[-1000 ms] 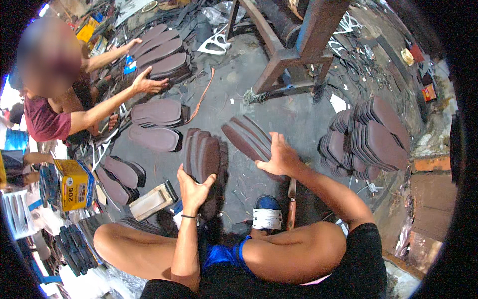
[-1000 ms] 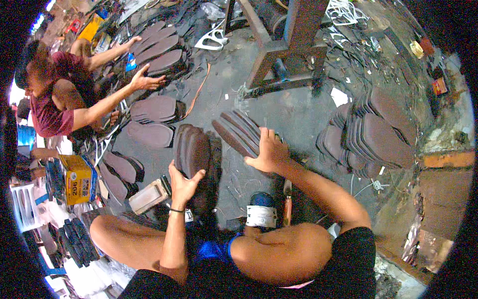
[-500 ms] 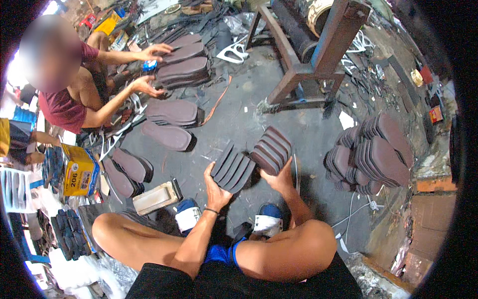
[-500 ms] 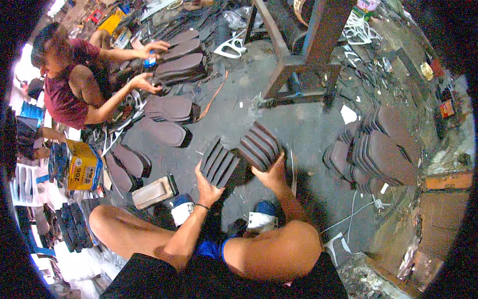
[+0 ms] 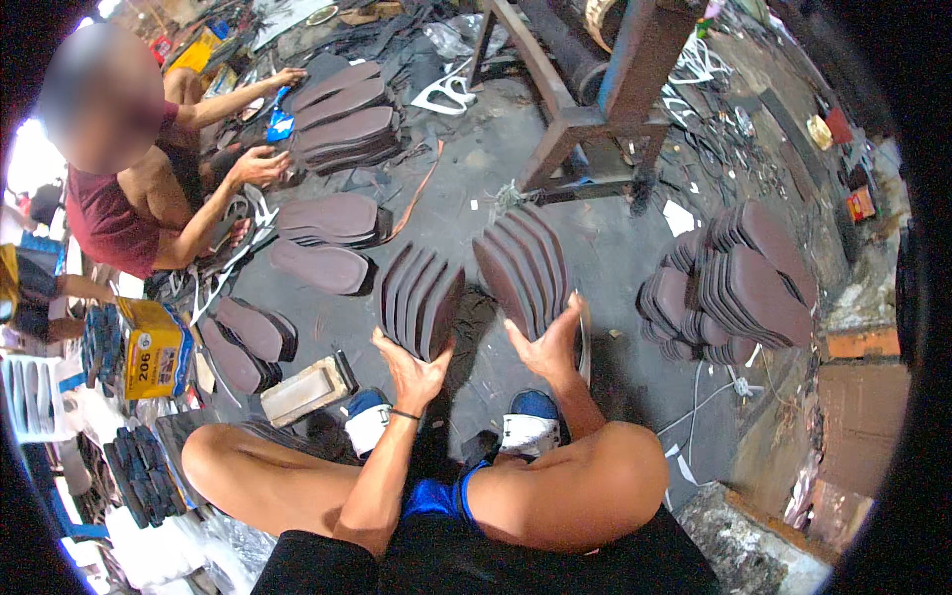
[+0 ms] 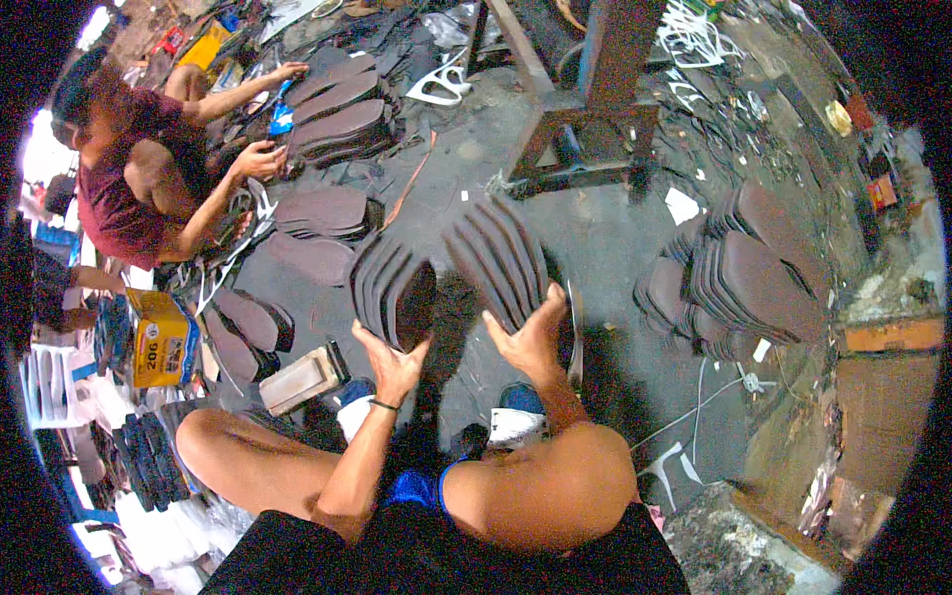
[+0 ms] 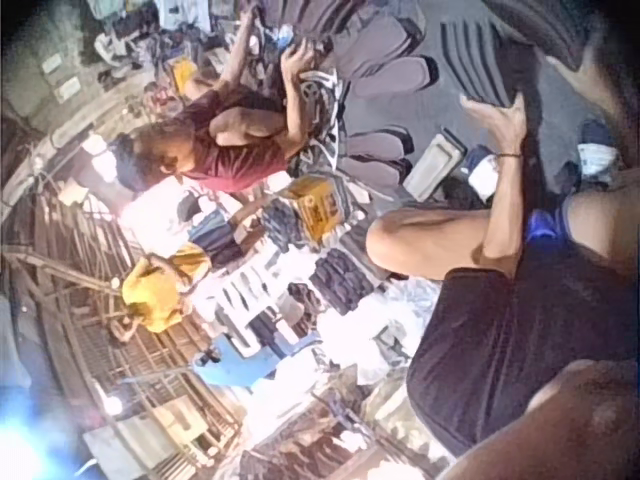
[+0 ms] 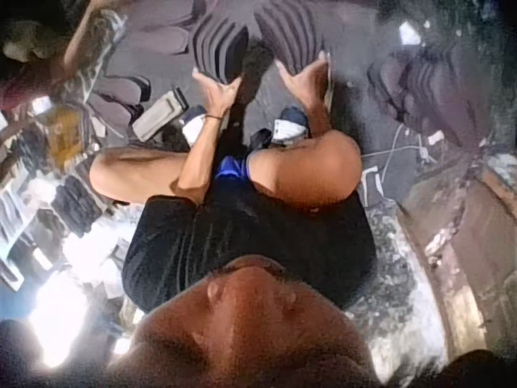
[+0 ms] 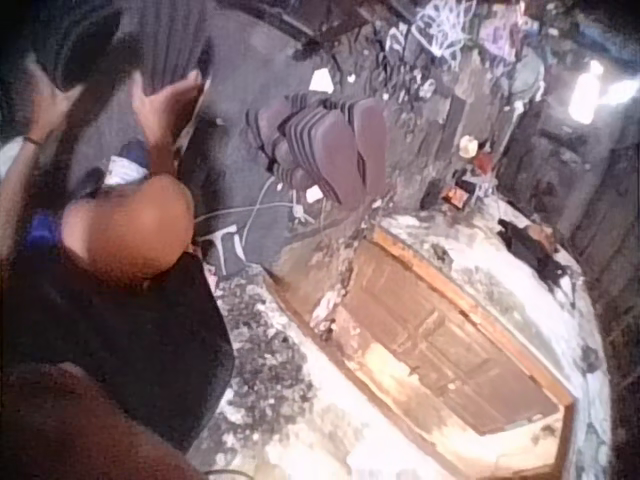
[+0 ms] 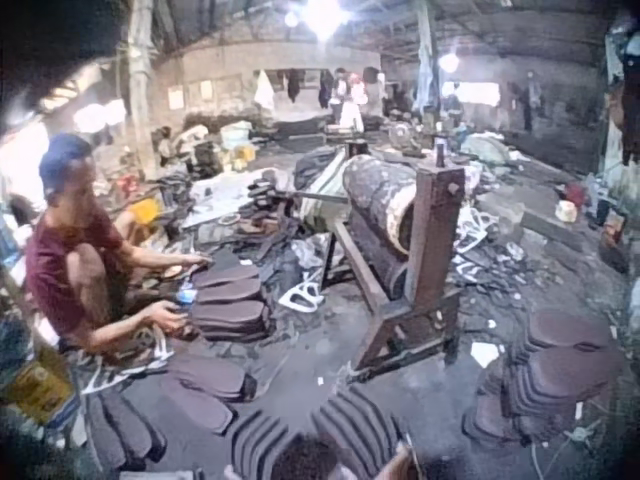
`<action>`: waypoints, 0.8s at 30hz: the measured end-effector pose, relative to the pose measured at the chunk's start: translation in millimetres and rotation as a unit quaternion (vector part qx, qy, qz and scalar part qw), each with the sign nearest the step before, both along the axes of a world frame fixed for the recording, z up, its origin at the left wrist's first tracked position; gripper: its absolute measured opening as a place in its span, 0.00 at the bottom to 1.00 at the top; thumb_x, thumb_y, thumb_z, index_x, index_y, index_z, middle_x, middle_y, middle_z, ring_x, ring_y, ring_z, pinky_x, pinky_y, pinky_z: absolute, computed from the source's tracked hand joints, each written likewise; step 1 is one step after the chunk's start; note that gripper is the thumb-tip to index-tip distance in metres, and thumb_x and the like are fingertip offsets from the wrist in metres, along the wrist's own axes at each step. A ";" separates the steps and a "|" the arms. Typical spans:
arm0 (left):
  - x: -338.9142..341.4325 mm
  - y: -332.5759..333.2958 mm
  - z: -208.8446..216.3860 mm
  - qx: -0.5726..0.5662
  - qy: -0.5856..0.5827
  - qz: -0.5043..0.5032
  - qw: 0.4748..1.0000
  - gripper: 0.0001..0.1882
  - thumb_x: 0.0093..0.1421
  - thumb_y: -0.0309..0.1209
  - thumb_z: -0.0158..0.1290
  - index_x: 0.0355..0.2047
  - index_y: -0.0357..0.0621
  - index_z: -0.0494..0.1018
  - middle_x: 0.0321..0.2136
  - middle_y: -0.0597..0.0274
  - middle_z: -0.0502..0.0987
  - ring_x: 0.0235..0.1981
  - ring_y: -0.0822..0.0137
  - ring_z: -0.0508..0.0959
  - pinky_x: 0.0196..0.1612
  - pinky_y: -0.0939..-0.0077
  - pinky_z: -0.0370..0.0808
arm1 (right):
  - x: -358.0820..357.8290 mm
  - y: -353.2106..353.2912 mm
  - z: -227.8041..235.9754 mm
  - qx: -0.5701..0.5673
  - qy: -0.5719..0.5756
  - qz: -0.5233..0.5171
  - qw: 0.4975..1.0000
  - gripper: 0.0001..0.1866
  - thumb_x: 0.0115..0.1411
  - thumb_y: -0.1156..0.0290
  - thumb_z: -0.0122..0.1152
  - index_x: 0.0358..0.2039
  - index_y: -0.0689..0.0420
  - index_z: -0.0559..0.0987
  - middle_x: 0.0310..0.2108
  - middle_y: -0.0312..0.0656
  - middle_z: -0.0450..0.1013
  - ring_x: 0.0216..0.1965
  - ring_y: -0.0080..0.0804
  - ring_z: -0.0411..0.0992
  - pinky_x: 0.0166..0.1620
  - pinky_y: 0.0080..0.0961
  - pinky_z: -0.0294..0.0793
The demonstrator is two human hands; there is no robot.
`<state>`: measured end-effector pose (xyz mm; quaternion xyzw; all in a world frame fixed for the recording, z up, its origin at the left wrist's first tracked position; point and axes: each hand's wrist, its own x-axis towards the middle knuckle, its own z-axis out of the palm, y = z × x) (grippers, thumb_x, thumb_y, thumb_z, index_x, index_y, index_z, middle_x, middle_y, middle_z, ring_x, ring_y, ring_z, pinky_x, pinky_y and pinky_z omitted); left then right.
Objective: The person sits on the floor and repeatedly picks up dark shoe soles, aligns them, and stacks them into neat piles. Another person nearby also handles similar soles. The camera remains in a first-person view focused on the hands and the growing stacks.
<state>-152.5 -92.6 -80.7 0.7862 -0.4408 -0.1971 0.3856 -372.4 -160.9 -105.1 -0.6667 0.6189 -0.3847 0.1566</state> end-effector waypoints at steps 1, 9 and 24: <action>6.9 3.3 -21.8 0.012 0.020 -0.023 0.999 0.57 0.44 0.41 0.73 0.63 0.25 0.50 0.54 0.37 0.68 0.60 0.41 0.66 0.66 0.46 0.56 | 3.9 -2.7 -5.7 0.020 0.003 0.018 1.000 0.62 0.45 0.55 0.80 0.64 0.74 0.47 0.57 0.67 0.59 0.63 0.63 0.57 0.66 0.50 0.54; 8.6 -10.3 27.5 0.165 -0.204 -0.046 0.964 0.57 0.40 0.39 0.72 0.66 0.32 0.52 0.52 0.43 0.67 0.55 0.44 0.67 0.56 0.50 0.63 | -1.8 -4.4 64.6 0.266 0.203 -0.029 0.942 0.58 0.44 0.52 0.78 0.68 0.63 0.53 0.57 0.59 0.63 0.59 0.58 0.62 0.61 0.51 0.61; 5.9 -14.0 -12.1 -0.037 -0.050 -0.049 0.997 0.57 0.40 0.35 0.74 0.63 0.31 0.49 0.54 0.39 0.64 0.58 0.40 0.64 0.62 0.45 0.58 | -2.0 2.6 -4.0 0.141 0.011 -0.016 0.990 0.61 0.45 0.52 0.79 0.66 0.73 0.50 0.61 0.69 0.58 0.64 0.65 0.57 0.68 0.49 0.55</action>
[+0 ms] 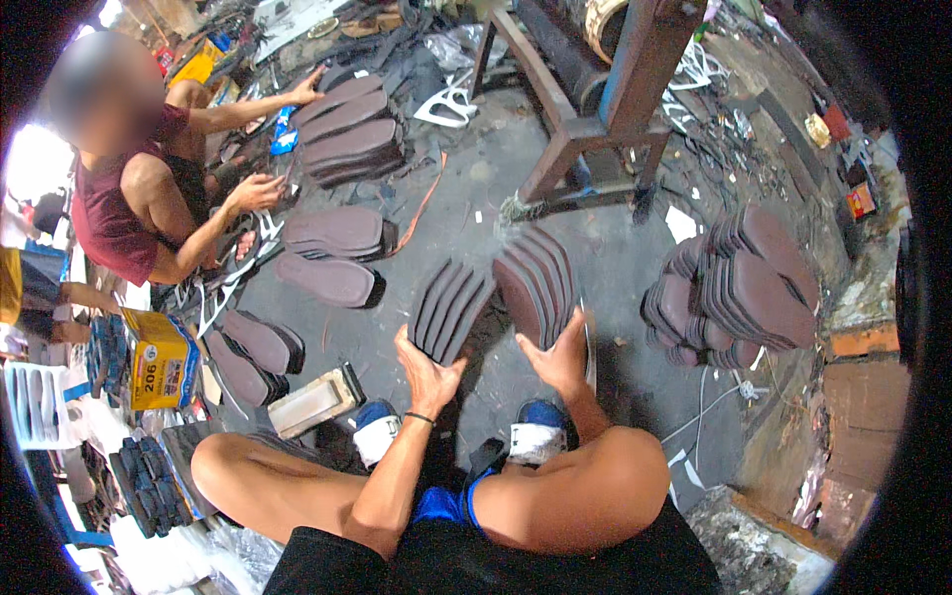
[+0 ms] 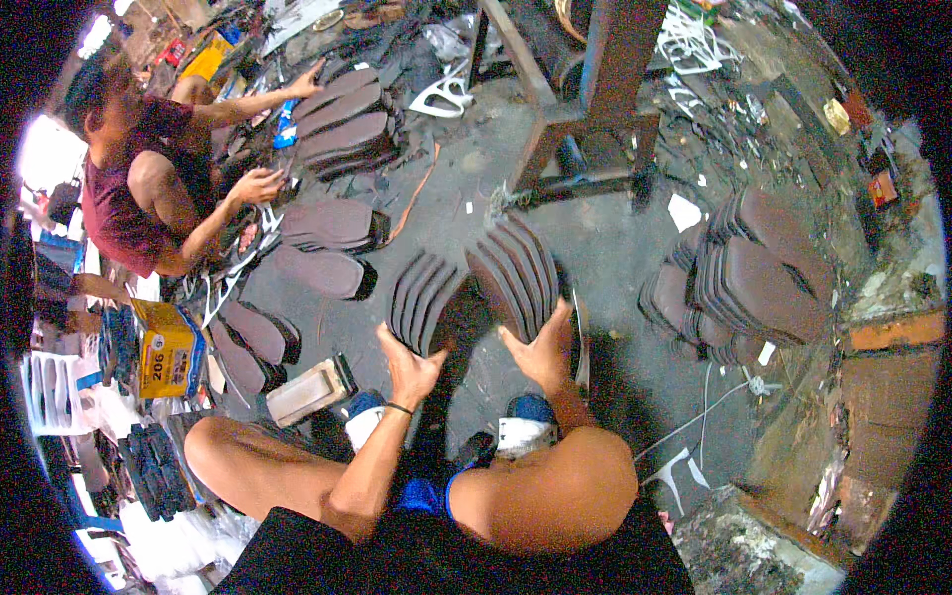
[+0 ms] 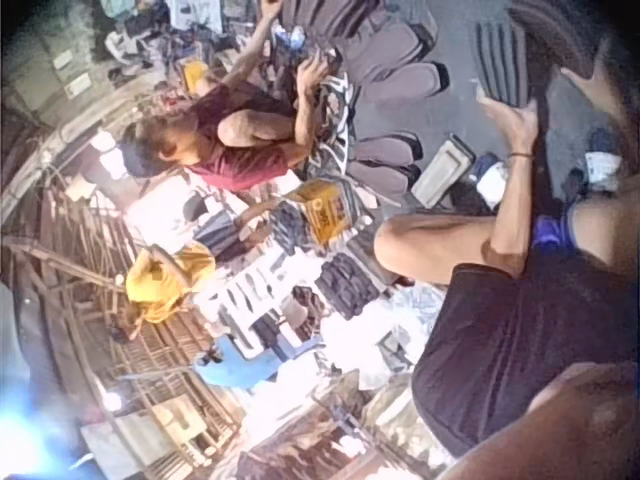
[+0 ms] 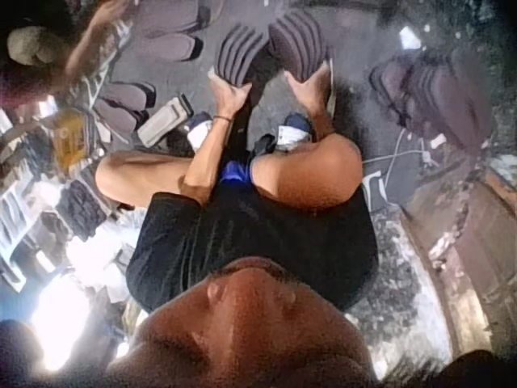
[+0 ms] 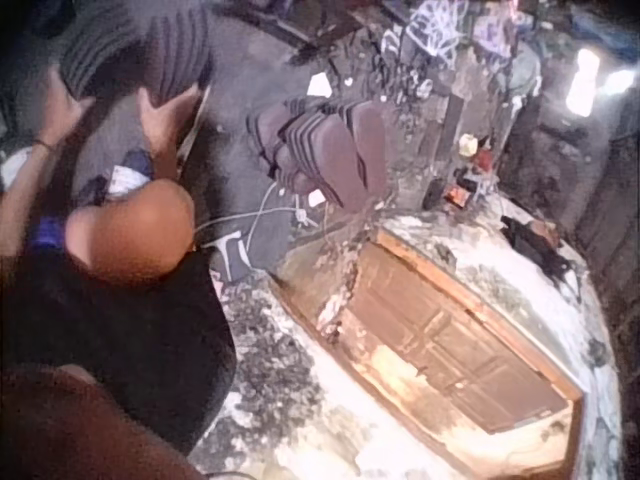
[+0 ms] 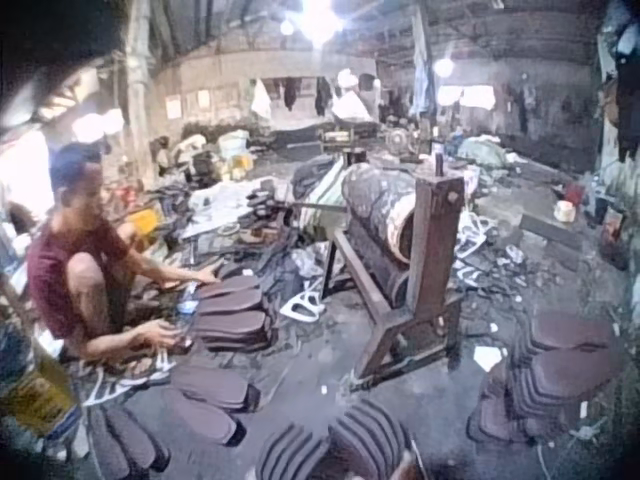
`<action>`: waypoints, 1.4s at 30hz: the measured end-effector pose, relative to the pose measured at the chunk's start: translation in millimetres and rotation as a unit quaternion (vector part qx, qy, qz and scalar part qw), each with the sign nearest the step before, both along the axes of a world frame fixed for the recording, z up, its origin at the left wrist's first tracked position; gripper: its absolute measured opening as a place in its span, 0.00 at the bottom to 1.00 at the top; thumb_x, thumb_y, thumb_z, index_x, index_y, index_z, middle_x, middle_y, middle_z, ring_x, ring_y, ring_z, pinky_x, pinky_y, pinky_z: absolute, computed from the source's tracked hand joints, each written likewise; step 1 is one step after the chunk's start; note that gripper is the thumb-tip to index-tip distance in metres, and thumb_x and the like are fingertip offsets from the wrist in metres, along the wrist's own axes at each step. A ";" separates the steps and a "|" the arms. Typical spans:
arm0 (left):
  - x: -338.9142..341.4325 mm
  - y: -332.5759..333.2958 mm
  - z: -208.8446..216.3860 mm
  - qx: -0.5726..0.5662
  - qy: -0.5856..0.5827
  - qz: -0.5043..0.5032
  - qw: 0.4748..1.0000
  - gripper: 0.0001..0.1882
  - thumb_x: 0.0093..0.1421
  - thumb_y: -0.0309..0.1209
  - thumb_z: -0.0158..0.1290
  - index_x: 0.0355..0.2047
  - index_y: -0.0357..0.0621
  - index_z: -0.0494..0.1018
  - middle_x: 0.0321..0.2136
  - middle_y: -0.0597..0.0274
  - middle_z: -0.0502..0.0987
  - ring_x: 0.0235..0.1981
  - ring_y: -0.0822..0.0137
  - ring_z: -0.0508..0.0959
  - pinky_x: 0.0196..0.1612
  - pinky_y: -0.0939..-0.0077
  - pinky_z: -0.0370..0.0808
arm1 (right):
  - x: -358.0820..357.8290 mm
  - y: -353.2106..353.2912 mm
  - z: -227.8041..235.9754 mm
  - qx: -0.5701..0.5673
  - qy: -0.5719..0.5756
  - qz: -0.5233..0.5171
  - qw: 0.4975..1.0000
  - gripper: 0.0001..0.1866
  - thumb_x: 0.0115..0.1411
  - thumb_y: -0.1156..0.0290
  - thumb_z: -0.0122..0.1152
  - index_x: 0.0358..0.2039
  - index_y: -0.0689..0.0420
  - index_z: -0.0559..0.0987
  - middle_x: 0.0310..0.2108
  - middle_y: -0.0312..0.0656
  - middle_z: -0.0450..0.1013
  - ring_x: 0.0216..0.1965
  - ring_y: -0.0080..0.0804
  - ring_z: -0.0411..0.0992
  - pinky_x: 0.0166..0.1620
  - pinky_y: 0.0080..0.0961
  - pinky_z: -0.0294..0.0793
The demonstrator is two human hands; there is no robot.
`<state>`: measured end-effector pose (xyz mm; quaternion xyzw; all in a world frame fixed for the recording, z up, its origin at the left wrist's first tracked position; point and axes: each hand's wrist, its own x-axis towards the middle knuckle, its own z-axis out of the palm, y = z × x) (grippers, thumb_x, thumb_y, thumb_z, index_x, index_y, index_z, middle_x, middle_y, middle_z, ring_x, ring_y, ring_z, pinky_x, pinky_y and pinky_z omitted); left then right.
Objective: The person sits on the floor and repeatedly picks up dark shoe soles, aligns them, and stacks them into neat piles. Another person nearby also handles similar soles. The camera remains in a first-person view focused on the hands and the growing stacks.
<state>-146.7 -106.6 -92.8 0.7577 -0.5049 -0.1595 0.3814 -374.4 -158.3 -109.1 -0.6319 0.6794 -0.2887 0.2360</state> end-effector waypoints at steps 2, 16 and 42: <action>0.4 2.9 26.3 0.091 -0.101 0.020 0.990 0.56 0.39 0.35 0.73 0.62 0.31 0.51 0.55 0.41 0.65 0.58 0.41 0.65 0.62 0.46 0.58 | -8.0 5.4 24.9 0.017 0.131 -0.003 0.991 0.59 0.43 0.51 0.79 0.65 0.68 0.54 0.58 0.64 0.62 0.62 0.62 0.61 0.65 0.53 0.58; 0.4 -26.5 18.6 0.245 0.263 -0.045 0.932 0.70 0.46 0.54 0.72 0.69 0.22 0.38 0.68 0.32 0.54 0.70 0.45 0.57 0.71 0.51 0.53 | -38.7 -8.5 8.7 0.173 -0.274 -0.051 0.945 0.56 0.51 0.51 0.77 0.67 0.66 0.52 0.62 0.60 0.61 0.65 0.48 0.61 0.64 0.47 0.63; -35.9 -46.1 -11.4 0.217 0.315 -0.029 0.924 0.53 0.55 0.62 0.62 0.63 0.26 0.62 0.56 0.40 0.73 0.57 0.54 0.74 0.61 0.63 0.70 | -145.7 184.9 -67.2 0.073 0.018 -0.255 0.964 0.26 0.62 0.58 0.66 0.50 0.66 0.73 0.45 0.56 0.71 0.46 0.50 0.70 0.53 0.47 0.68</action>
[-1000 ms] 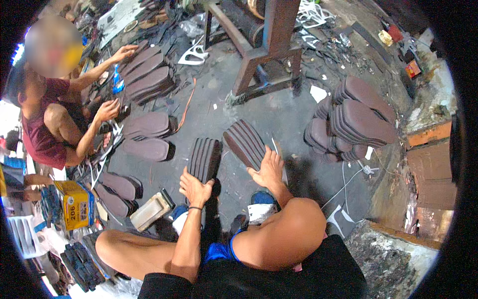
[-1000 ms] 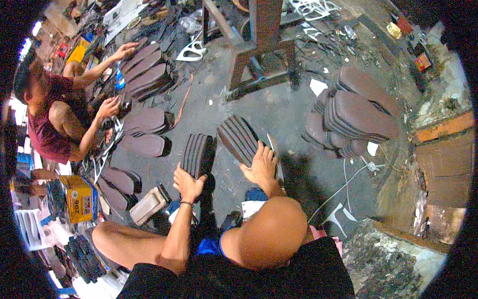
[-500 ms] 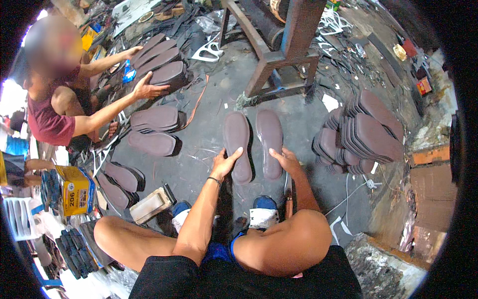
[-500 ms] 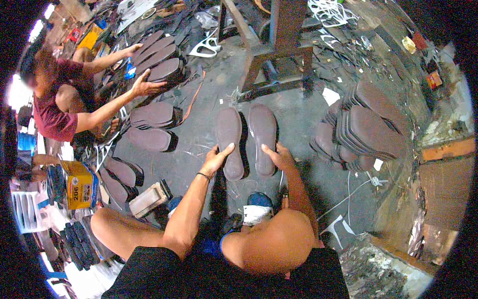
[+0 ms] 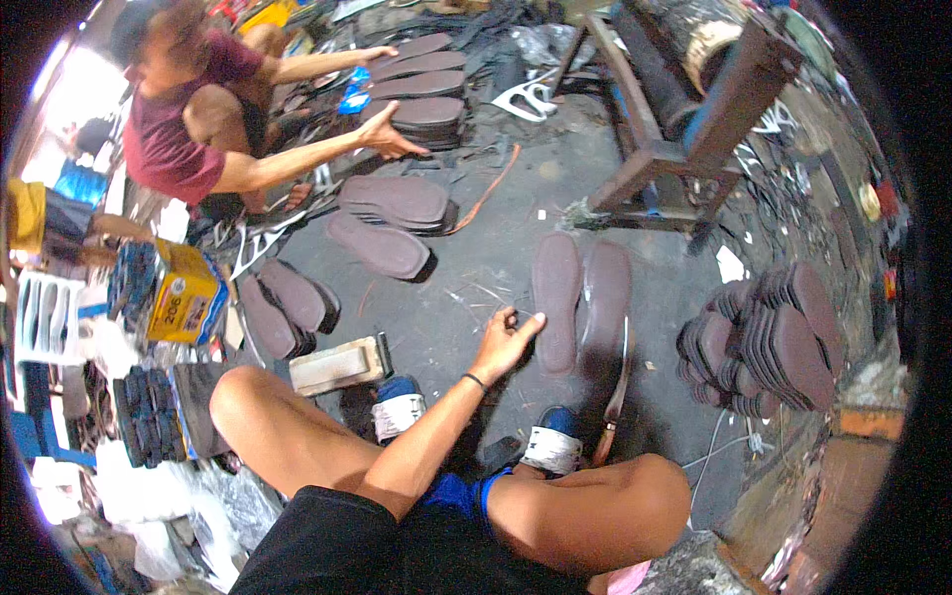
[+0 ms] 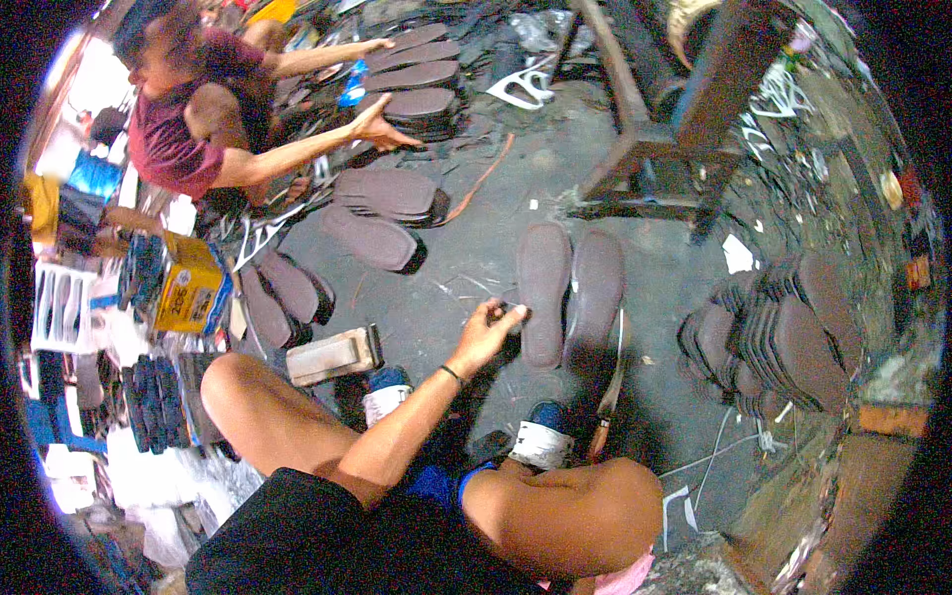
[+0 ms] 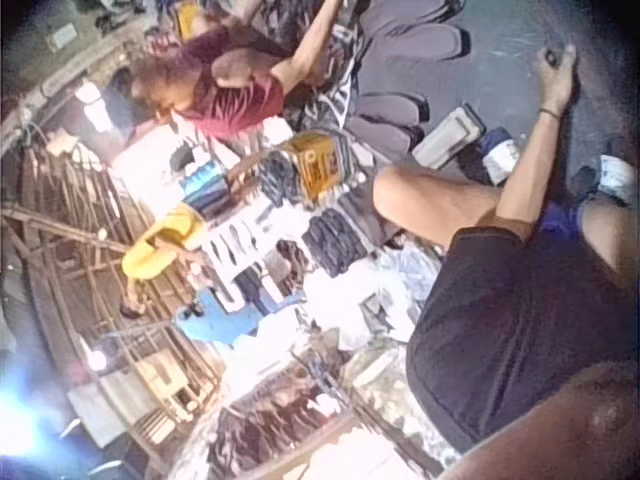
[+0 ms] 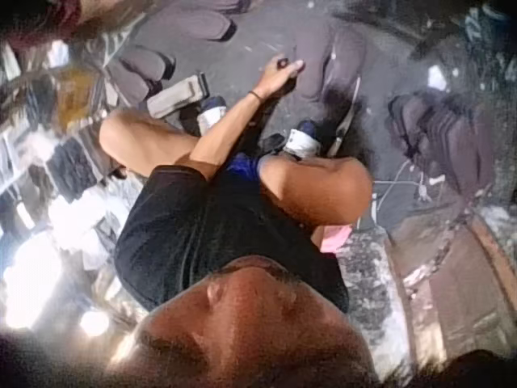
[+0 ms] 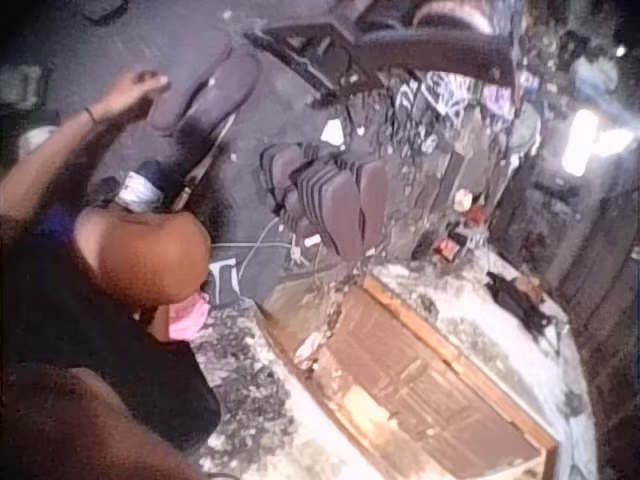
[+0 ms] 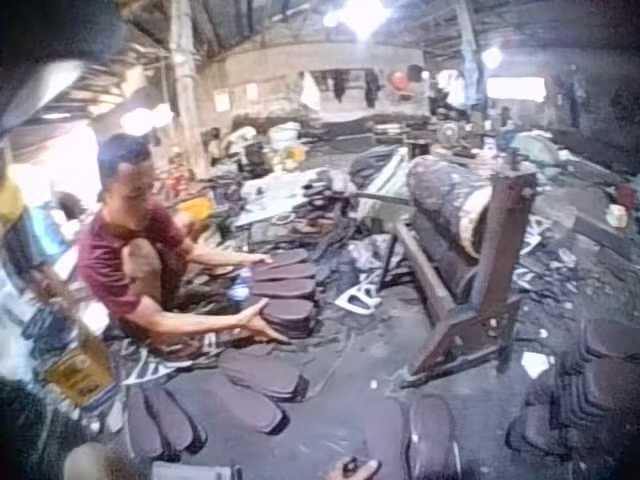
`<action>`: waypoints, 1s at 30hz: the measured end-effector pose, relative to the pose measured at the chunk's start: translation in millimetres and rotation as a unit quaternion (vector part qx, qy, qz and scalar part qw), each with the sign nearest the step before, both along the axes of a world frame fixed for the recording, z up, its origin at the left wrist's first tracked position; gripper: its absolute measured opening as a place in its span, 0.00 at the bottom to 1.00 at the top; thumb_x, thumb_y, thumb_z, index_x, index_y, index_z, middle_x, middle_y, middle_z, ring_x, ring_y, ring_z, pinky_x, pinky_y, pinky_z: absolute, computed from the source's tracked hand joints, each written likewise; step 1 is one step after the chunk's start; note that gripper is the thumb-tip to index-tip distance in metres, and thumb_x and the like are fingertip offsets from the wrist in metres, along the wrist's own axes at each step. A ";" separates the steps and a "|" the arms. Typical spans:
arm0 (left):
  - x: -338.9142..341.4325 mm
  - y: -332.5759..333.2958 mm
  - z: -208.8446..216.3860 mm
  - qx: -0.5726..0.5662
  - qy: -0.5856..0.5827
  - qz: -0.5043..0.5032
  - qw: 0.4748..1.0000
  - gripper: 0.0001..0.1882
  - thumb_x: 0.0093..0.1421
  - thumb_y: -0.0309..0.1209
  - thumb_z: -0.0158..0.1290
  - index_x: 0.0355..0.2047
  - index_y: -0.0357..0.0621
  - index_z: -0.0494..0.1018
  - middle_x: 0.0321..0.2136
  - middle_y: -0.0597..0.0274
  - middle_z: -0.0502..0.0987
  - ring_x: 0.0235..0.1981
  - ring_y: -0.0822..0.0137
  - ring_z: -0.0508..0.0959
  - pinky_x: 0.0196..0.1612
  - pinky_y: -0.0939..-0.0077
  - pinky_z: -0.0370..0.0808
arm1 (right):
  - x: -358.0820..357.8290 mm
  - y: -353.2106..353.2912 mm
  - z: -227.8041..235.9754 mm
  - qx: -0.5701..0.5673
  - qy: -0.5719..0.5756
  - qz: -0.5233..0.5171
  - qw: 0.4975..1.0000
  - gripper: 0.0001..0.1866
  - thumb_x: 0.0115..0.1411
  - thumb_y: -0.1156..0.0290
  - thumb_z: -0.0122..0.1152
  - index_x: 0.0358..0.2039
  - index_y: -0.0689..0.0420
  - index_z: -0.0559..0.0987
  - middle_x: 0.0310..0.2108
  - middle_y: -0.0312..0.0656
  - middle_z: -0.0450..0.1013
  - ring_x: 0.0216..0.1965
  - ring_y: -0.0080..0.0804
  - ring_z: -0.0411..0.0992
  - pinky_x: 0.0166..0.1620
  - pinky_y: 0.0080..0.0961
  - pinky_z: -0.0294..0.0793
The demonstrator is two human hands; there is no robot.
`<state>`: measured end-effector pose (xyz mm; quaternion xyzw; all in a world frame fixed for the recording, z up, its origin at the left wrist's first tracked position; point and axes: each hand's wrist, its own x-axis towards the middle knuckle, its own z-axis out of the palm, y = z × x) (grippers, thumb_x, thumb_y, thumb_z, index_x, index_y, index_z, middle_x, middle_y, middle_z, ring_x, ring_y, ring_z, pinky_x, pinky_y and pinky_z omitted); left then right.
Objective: The person sits on the floor and repeatedly picks up dark shoe soles, aligns them, and stacks them into neat piles. Another person nearby also handles similar soles. The camera remains in a first-person view focused on the hands and the growing stacks.
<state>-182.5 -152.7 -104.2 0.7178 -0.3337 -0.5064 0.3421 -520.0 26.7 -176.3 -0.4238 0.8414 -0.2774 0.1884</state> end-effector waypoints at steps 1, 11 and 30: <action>-0.9 11.5 3.2 -0.009 0.019 0.007 1.000 0.53 0.55 0.62 0.62 0.63 0.25 0.63 0.57 0.37 0.72 0.56 0.52 0.75 0.60 0.61 0.71 | -4.3 7.9 6.7 0.038 -0.013 -0.003 0.999 0.26 0.62 0.58 0.66 0.51 0.66 0.72 0.45 0.56 0.71 0.46 0.50 0.70 0.53 0.46 0.68; 42.0 79.9 162.6 -0.205 -0.174 -0.208 0.940 0.31 0.61 0.44 0.63 0.58 0.39 0.70 0.51 0.43 0.75 0.51 0.49 0.77 0.54 0.61 0.75 | -78.5 20.9 56.4 0.178 0.013 0.079 0.981 0.25 0.64 0.60 0.64 0.54 0.65 0.71 0.50 0.56 0.71 0.51 0.48 0.69 0.57 0.44 0.66; 273.6 4.7 -63.0 0.044 0.065 0.355 0.932 0.53 0.53 0.56 0.65 0.61 0.17 0.60 0.53 0.32 0.74 0.54 0.49 0.76 0.59 0.59 0.70 | 27.3 -196.1 389.7 -0.028 0.243 0.341 0.908 0.24 0.67 0.71 0.59 0.62 0.64 0.68 0.60 0.50 0.67 0.60 0.43 0.67 0.61 0.36 0.66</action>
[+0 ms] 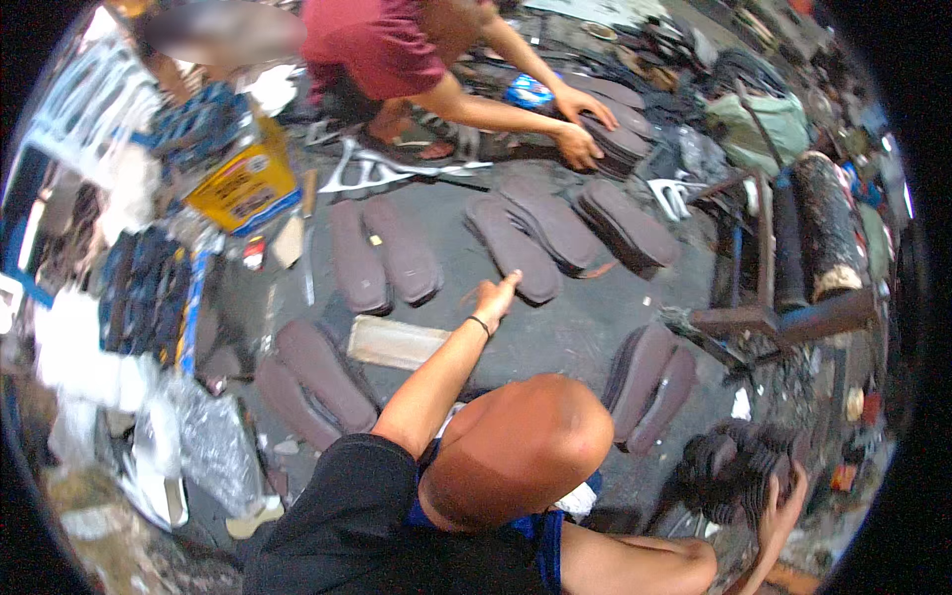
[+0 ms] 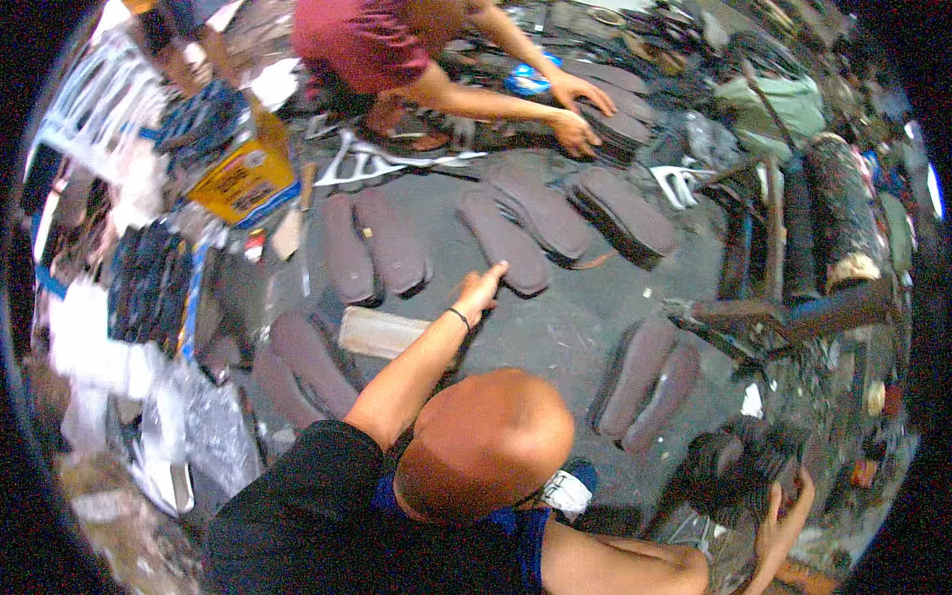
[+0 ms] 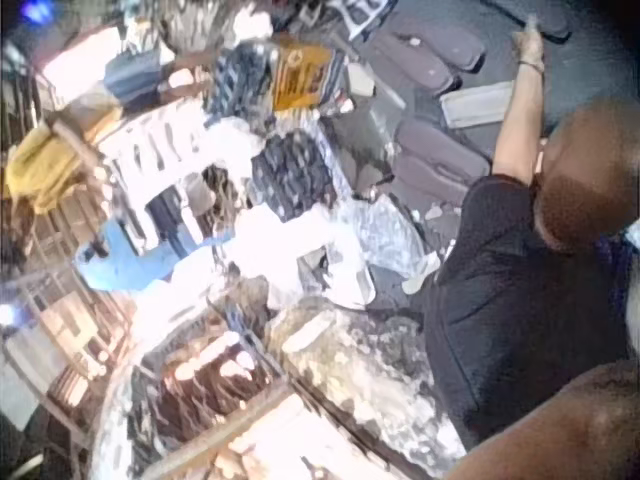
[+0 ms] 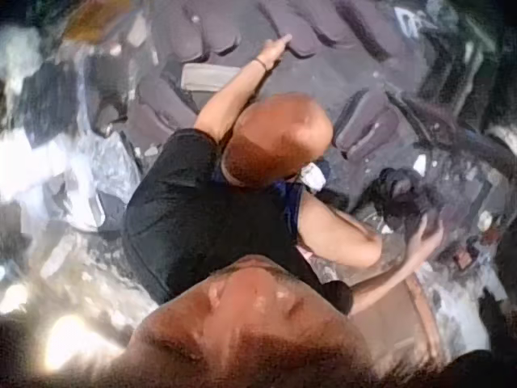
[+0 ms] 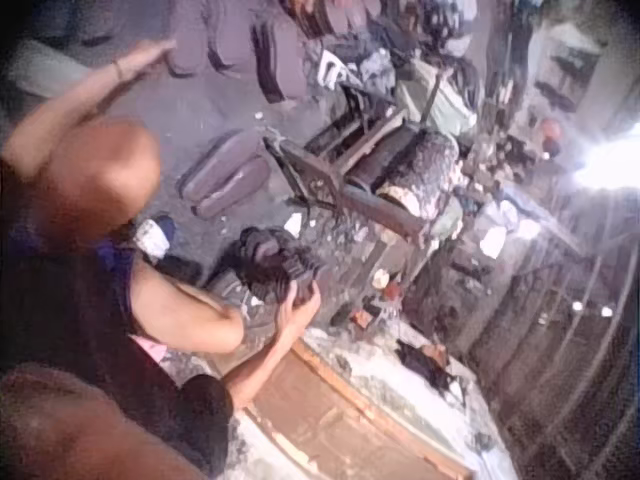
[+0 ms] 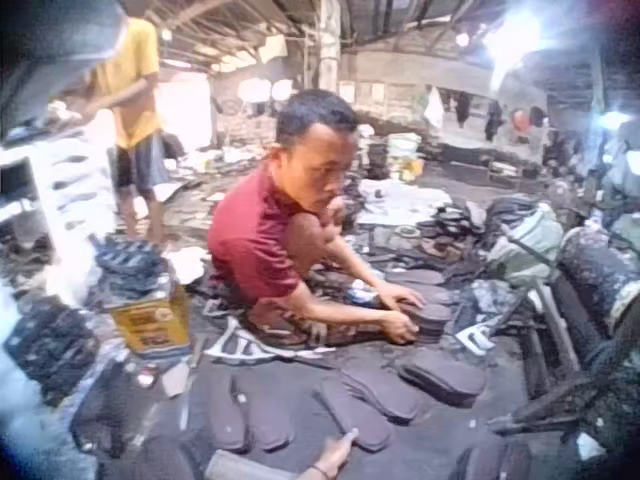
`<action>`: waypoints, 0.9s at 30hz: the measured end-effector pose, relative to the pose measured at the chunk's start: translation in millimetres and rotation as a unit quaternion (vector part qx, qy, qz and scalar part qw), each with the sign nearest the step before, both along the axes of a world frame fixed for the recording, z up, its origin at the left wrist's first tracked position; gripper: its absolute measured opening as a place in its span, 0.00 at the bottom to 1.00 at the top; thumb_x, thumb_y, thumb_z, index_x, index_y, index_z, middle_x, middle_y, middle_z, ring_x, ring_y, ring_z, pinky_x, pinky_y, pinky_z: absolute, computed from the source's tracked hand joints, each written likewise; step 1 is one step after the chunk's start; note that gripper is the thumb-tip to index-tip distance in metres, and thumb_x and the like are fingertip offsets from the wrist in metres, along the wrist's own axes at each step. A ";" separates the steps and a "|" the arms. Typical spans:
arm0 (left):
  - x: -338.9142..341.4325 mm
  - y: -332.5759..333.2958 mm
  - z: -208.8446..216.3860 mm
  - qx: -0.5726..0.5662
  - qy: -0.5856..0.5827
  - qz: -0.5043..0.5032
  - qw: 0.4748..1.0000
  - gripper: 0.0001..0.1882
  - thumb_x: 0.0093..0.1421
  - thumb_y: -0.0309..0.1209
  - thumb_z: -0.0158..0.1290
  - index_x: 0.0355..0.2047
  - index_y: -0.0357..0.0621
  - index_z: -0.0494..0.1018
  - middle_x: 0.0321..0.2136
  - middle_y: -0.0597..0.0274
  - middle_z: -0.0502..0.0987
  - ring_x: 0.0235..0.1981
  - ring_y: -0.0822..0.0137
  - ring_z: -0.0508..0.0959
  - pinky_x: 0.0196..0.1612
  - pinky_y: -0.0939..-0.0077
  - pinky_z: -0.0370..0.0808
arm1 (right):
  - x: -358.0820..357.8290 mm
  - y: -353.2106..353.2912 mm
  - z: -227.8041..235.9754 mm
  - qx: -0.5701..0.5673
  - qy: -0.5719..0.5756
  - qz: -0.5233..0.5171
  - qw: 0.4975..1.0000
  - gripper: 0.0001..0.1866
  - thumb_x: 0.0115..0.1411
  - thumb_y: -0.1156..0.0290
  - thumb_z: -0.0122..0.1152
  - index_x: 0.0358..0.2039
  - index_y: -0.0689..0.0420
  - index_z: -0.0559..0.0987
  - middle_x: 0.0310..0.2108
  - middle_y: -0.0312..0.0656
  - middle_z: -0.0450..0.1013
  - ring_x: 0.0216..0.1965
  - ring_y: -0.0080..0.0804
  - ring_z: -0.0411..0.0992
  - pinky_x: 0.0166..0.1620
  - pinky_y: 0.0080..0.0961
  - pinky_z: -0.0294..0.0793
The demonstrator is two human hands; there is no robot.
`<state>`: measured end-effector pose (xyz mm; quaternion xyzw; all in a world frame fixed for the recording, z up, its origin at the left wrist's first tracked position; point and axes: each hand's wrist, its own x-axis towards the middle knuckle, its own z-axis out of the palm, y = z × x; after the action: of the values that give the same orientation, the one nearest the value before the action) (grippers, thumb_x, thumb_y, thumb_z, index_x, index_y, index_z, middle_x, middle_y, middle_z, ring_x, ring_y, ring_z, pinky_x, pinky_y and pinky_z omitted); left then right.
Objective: The person sits on the floor and repeatedly picks up dark shoe soles, aligns them, and stacks them into neat piles. Another person nearby also handles similar soles. The camera remains in a first-person view focused on the hands and the growing stacks.
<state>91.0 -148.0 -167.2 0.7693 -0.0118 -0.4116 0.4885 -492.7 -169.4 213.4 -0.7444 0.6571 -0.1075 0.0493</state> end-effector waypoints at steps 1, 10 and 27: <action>-2.6 -21.5 -16.5 0.027 -0.029 0.010 0.999 0.57 0.51 0.58 0.66 0.61 0.16 0.59 0.53 0.30 0.73 0.55 0.48 0.75 0.61 0.57 0.68 | 19.6 -10.4 4.0 0.021 -0.024 0.012 0.999 0.25 0.66 0.72 0.60 0.61 0.62 0.68 0.59 0.50 0.68 0.58 0.43 0.68 0.60 0.35 0.67; -42.6 -73.9 52.5 -0.018 0.019 0.097 0.995 0.49 0.42 0.46 0.75 0.56 0.27 0.67 0.53 0.43 0.73 0.56 0.53 0.73 0.60 0.60 0.69 | 174.5 -14.0 -10.0 0.192 0.122 0.135 0.964 0.31 0.57 0.62 0.69 0.58 0.59 0.69 0.53 0.53 0.68 0.52 0.57 0.72 0.51 0.45 0.75; -46.6 59.6 133.3 -0.081 -0.449 -0.635 0.624 0.50 0.46 0.32 0.68 0.68 0.37 0.56 0.65 0.45 0.61 0.69 0.44 0.58 0.71 0.48 0.53 | 327.6 -0.2 -231.7 0.062 0.149 0.419 0.894 0.53 0.48 0.51 0.70 0.68 0.67 0.59 0.43 0.46 0.70 0.47 0.43 0.69 0.53 0.40 0.67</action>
<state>44.4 -88.3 -33.9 0.6176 -0.7484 -0.2200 0.1005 -165.1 -169.5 -18.3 -0.9534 0.2894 0.0767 0.0374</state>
